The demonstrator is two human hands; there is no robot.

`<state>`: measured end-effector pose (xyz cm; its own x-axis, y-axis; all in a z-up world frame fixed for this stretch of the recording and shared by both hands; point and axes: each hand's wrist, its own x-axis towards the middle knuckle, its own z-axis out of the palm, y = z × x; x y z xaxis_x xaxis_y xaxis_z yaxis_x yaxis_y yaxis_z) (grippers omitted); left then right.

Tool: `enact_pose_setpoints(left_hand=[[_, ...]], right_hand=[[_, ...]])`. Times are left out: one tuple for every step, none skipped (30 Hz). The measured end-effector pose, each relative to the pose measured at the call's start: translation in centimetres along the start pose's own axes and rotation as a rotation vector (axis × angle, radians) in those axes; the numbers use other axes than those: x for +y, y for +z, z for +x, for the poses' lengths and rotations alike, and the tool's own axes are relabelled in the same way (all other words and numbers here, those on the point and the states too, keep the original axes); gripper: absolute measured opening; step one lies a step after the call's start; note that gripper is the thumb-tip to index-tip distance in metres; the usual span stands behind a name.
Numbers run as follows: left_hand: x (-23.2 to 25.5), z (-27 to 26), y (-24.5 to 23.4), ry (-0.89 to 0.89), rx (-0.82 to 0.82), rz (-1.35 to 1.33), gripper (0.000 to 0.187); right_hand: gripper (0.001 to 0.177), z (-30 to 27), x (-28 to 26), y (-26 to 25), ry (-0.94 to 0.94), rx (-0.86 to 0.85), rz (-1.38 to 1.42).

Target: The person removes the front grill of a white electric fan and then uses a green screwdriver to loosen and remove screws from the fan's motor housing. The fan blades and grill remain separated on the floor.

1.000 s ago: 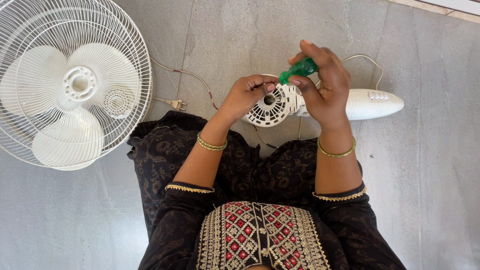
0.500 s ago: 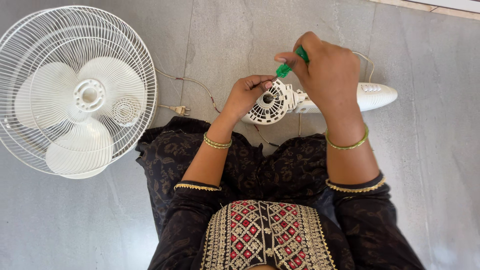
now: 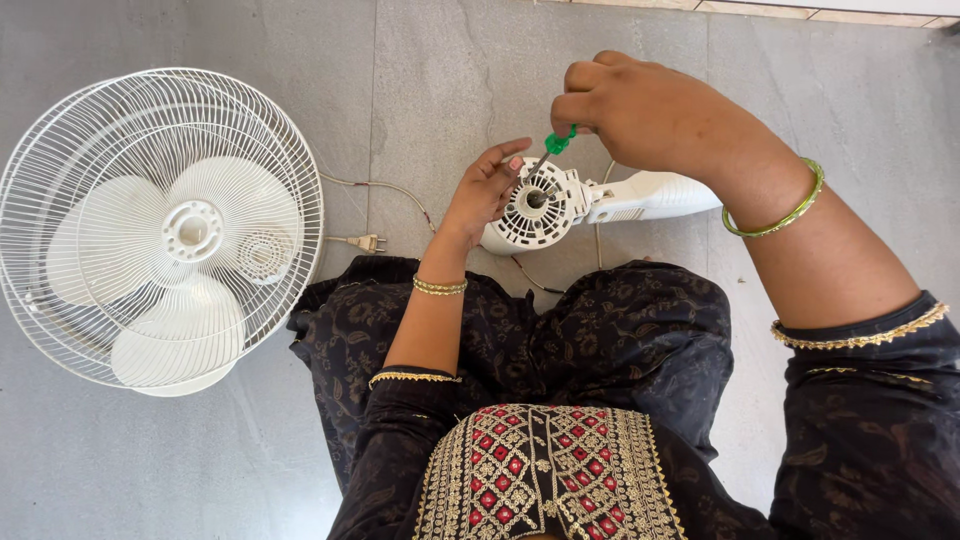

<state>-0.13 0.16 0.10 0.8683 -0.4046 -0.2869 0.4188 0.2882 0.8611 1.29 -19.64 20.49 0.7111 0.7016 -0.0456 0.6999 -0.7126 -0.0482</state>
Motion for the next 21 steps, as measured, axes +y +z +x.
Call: enact_pose_setpoints(left_hand=[[0.0,0.0,0.0,-0.001,-0.013,0.017,0.039],[-0.1,0.0,0.1,-0.002,-0.025,0.035,0.036],[0.0,0.1,0.1,-0.003,-0.036,0.054,0.034],[0.0,0.1,0.2,-0.013,-0.028,0.061,0.033],[-0.1,0.1,0.2,-0.023,-0.019,0.068,0.032],[-0.1,0.2,0.2,-0.033,-0.011,0.075,0.03],[-0.1,0.2,0.2,-0.035,-0.009,0.075,0.031],[-0.1,0.2,0.2,-0.037,-0.007,0.074,0.031],[-0.1,0.2,0.2,-0.041,-0.005,0.073,0.031],[0.0,0.3,0.1,-0.03,-0.017,0.08,0.032],[0.0,0.2,0.1,-0.023,-0.03,0.087,0.032],[0.0,0.2,0.1,-0.016,-0.043,0.093,0.033],[0.1,0.2,0.1,-0.017,-0.051,0.085,0.033],[0.2,0.3,0.2,-0.019,-0.059,0.076,0.033],[0.3,0.2,0.2,-0.019,-0.066,0.068,0.033],[0.4,0.1,0.3,-0.017,-0.062,0.077,0.033],[0.6,0.0,0.3,-0.015,-0.057,0.087,0.033],[0.7,-0.2,0.3,-0.013,-0.052,0.097,0.033],[0.8,-0.3,0.3,-0.021,-0.059,0.12,0.033],[1.0,-0.4,0.3,-0.029,-0.065,0.143,0.033],[0.9,-0.4,0.3,-0.038,-0.073,0.165,0.032]], right_hand=[[0.037,-0.1,-0.1,-0.1,-0.011,0.011,0.012],[0.038,-0.1,-0.2,-0.1,-0.023,0.022,0.025],[0.04,-0.1,-0.3,-0.1,-0.036,0.035,0.038],[0.037,0.0,-0.5,0.0,-0.04,0.074,0.017],[0.034,-0.1,-0.9,0.2,-0.044,0.112,-0.003],[0.031,-0.3,-1.2,0.3,-0.048,0.151,-0.023],[0.021,-0.4,-1.7,0.6,-0.006,0.189,-0.048],[0.021,-0.4,-2.4,1.1,0.036,0.227,-0.072],[0.031,-0.2,-2.8,1.5,0.079,0.264,-0.096],[0.032,0.1,-2.9,1.8,0.185,0.17,-0.168],[0.038,0.4,-3.1,2.2,0.291,0.073,-0.238],[0.047,0.5,-3.2,2.5,0.396,-0.025,-0.309],[0.041,0.7,-3.1,2.8,0.342,0.054,-0.323],[0.035,0.8,-2.8,2.9,0.288,0.133,-0.336],[0.03,0.9,-2.5,3.0,0.234,0.214,-0.348],[0.025,0.7,-2.2,3.0,0.174,0.227,-0.302],[0.019,0.4,-1.8,2.8,0.113,0.242,-0.256],[0.014,0.1,-1.5,2.6,0.053,0.256,-0.209],[0.007,-0.2,-1.2,2.3,0.031,0.258,-0.158],[0.003,-0.6,-1.1,2.1,0.01,0.261,-0.108],[0.009,-1.0,-1.0,1.9,-0.011,0.26,-0.058]])
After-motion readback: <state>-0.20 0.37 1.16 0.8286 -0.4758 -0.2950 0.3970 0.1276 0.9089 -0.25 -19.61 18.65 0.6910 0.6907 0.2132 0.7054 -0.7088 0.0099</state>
